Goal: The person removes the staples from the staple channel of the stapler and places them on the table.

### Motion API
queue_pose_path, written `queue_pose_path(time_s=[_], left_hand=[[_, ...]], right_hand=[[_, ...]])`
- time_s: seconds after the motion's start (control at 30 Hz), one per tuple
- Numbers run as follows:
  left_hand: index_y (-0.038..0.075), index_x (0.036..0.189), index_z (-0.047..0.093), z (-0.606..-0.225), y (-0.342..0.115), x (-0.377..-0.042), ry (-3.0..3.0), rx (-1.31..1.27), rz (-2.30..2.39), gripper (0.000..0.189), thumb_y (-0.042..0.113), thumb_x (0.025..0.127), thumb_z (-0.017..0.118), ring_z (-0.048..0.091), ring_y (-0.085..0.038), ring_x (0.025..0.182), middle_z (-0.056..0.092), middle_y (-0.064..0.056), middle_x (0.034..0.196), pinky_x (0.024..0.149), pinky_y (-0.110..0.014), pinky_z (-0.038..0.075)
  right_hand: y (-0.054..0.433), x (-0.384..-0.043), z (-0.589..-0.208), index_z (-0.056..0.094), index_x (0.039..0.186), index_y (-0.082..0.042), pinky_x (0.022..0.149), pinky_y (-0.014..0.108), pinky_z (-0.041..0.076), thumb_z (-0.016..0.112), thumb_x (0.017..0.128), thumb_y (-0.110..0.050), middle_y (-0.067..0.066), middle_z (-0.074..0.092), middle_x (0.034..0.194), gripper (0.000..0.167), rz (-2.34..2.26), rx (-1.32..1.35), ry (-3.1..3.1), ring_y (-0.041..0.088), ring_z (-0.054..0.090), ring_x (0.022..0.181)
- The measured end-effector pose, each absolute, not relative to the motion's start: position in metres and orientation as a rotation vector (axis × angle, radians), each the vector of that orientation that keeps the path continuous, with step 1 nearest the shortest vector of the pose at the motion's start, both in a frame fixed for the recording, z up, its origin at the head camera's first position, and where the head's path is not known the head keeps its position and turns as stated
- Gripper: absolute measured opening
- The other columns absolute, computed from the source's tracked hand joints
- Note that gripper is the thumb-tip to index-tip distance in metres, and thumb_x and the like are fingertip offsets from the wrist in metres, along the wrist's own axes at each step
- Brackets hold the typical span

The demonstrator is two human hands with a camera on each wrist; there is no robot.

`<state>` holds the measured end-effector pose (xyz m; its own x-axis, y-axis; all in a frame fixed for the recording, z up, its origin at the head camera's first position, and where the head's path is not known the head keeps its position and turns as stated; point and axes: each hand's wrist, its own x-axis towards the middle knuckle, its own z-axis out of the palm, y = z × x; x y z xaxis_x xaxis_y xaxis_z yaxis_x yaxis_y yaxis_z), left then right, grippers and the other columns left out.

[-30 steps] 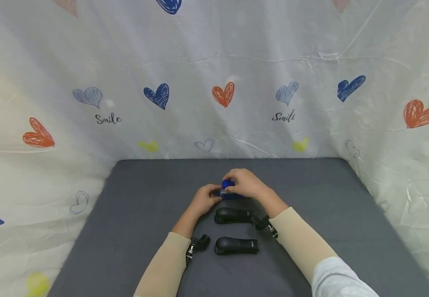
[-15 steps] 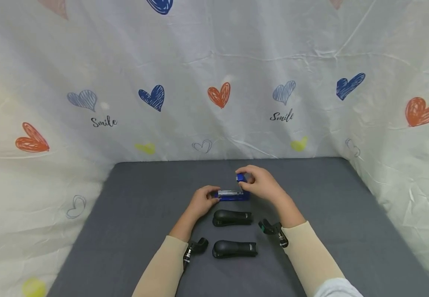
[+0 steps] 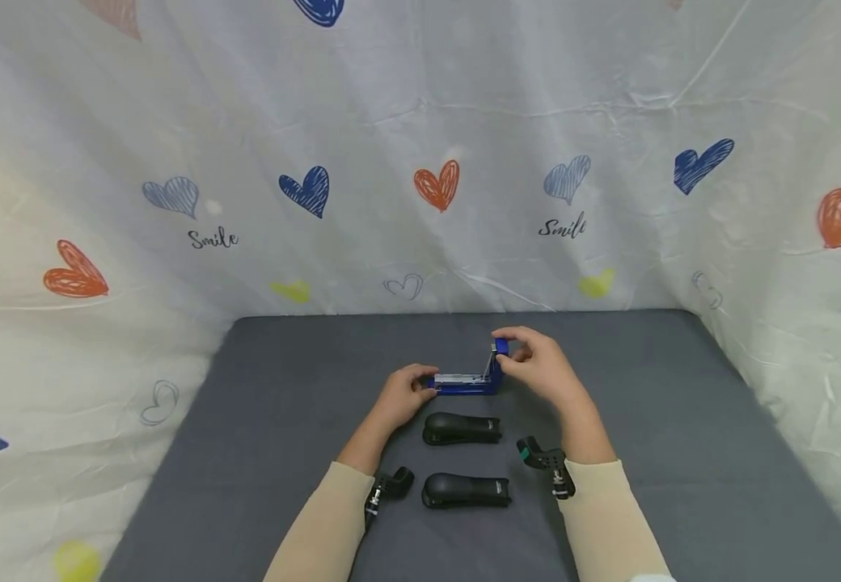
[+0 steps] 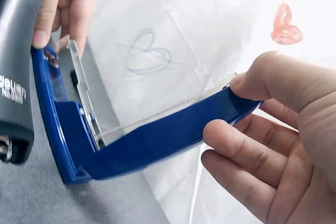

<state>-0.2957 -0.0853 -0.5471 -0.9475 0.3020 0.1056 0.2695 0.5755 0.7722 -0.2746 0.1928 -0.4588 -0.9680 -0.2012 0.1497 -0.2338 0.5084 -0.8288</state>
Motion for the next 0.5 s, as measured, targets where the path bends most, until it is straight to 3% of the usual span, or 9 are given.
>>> queue_pose_path(time_s=[0.23,0.5], left_hand=[[0.009,0.130,0.072,-0.545,-0.084,-0.297,2.753,0.513,1.364,0.037,0.006,0.093,0.076,0.047,-0.010,0.058,0.067,-0.007,0.119,0.055,-0.028,0.041],[0.009,0.128,0.072,-0.547,-0.084,-0.296,2.761,0.517,1.360,0.037,0.005,0.092,0.077,0.047,-0.009,0.058,0.068,-0.008,0.117,0.055,-0.027,0.041]], right_hand=[[0.204,-0.273,-0.457,0.066,0.134,-0.013,0.061,0.039,0.042,0.071,0.096,-0.012,0.005,0.067,0.079,0.038,1.472,0.360,-2.708,0.024,0.056,0.068],[0.224,-0.269,-0.458,0.065,0.134,-0.010,0.065,0.038,0.042,0.071,0.097,-0.014,0.016,0.073,0.090,0.037,1.472,0.261,-2.761,0.023,0.062,0.075]])
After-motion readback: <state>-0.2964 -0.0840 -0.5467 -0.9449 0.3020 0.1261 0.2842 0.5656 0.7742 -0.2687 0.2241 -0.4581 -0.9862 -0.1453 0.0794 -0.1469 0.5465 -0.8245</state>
